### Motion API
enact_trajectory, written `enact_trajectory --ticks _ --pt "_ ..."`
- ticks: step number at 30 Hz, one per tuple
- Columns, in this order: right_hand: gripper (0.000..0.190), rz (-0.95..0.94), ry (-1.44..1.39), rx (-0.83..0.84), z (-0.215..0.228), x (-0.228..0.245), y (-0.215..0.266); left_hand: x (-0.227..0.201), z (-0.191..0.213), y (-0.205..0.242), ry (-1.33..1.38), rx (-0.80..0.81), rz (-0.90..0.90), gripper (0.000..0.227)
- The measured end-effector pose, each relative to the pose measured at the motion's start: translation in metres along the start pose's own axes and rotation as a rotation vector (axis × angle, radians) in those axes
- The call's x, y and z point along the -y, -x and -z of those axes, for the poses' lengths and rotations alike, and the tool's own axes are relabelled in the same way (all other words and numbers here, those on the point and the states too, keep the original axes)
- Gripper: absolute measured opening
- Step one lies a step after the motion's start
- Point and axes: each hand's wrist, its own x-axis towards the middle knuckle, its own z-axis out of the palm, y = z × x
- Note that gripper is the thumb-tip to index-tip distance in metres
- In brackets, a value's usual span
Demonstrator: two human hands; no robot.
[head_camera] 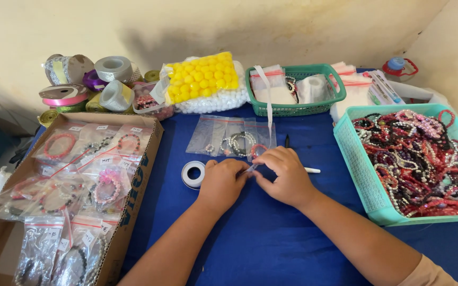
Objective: The person writes codes on a white adhesive strip with a pen, then peels the labels off and sticks them onto individual plastic bags containing bracelets, handling the bags one by one and placing them into a cardboard box.
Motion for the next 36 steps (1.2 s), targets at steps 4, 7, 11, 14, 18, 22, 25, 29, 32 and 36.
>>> enact_trajectory --ticks 4,7,11,14,18,22,25,29,32,36 --pt "0.033 -0.007 -0.042 -0.010 -0.003 -0.004 0.002 -0.001 -0.001 0.002 -0.034 -0.037 -0.071 0.010" --pt "0.034 -0.044 -0.054 0.010 -0.006 -0.008 0.005 -0.005 0.002 0.002 -0.056 -0.042 -0.107 0.013" --pt "0.033 -0.040 -0.054 -0.012 -0.007 -0.012 0.006 -0.009 0.006 0.003 -0.073 -0.029 -0.117 0.020" --pt "0.029 -0.051 -0.074 -0.034 -0.009 -0.017 0.007 -0.011 0.008 0.002 -0.089 -0.013 -0.098 0.025" --pt "0.020 -0.072 -0.146 -0.068 -0.010 -0.021 0.008 -0.008 0.007 0.002 -0.102 0.003 -0.045 0.028" --pt "0.017 -0.077 -0.200 -0.097 -0.013 -0.026 0.010 -0.009 0.014 -0.001 -0.104 -0.001 -0.007 0.027" --pt "0.020 -0.158 -0.353 -0.113 -0.015 -0.030 0.012 -0.011 0.029 -0.011 -0.111 -0.071 -0.005 0.027" --pt "0.026 -0.179 -0.326 -0.100 -0.017 -0.033 0.014 0.021 0.043 -0.040 -0.163 -0.106 0.206 0.033" --pt "0.026 -0.162 -0.300 -0.092 -0.015 -0.028 0.011 0.056 0.039 -0.063 -0.251 0.001 0.450 0.046" --pt "0.024 -0.198 -0.283 -0.057 -0.014 -0.026 0.008 0.086 0.030 -0.092 -0.346 0.140 0.672 0.067"
